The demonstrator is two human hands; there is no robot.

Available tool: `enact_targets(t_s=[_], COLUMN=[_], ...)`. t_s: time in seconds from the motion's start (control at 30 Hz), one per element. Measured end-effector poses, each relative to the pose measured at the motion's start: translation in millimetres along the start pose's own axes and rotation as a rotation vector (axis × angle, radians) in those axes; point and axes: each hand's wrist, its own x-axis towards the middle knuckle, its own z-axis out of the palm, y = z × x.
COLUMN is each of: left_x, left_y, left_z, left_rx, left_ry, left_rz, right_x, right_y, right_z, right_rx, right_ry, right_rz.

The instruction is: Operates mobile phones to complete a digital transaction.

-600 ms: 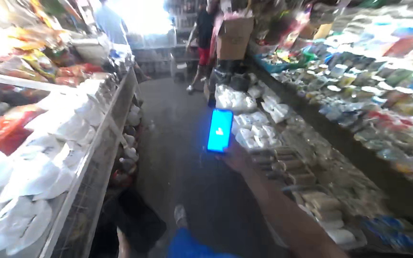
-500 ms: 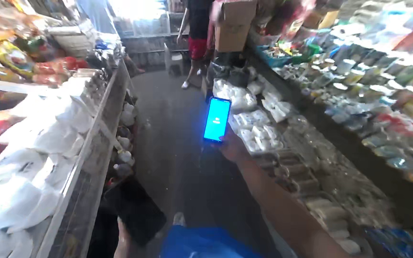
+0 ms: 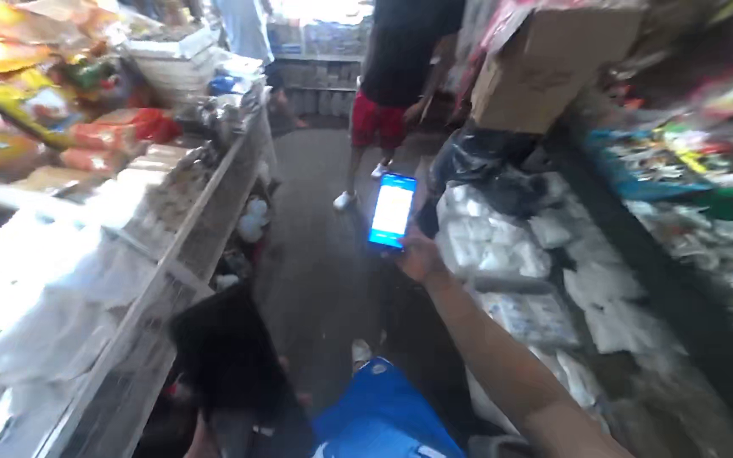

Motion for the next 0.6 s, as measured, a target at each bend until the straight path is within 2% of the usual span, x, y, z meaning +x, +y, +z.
enact_targets(t_s=[0.13,0.27,0.37,0.47,0.6], left_x=[80.4,121.4,136.5,167.4,197.7], left_y=[-21.4,-69.3,-102.0,-117.9,-116.8], left_z=[18.2,-25.5,-59.6,-88.0,-74.5], left_rx=[-0.007,-0.100,-0.228,-0.177,0.012], left_ry=[0.238,0.291,0.383,0.388,0.447], left_rz=[0.059,0.029,-0.011,0.053,0.213], right_x=[124.6,217.7,253.4,282.5,303.3], right_y=[-29.9,-32.6,-7.9,-7.0,-7.5], right_z=[-32.8,-47.2,-58.2,-61.2,-67.3], right_rx=[-0.021,-0.049,0.004,-0.006,-0.101], right_ry=[-0.132,-0.142,-0.146,-0.206,-0.339], right_rz=[0.128,0.180,0.176,0.210,0.291])
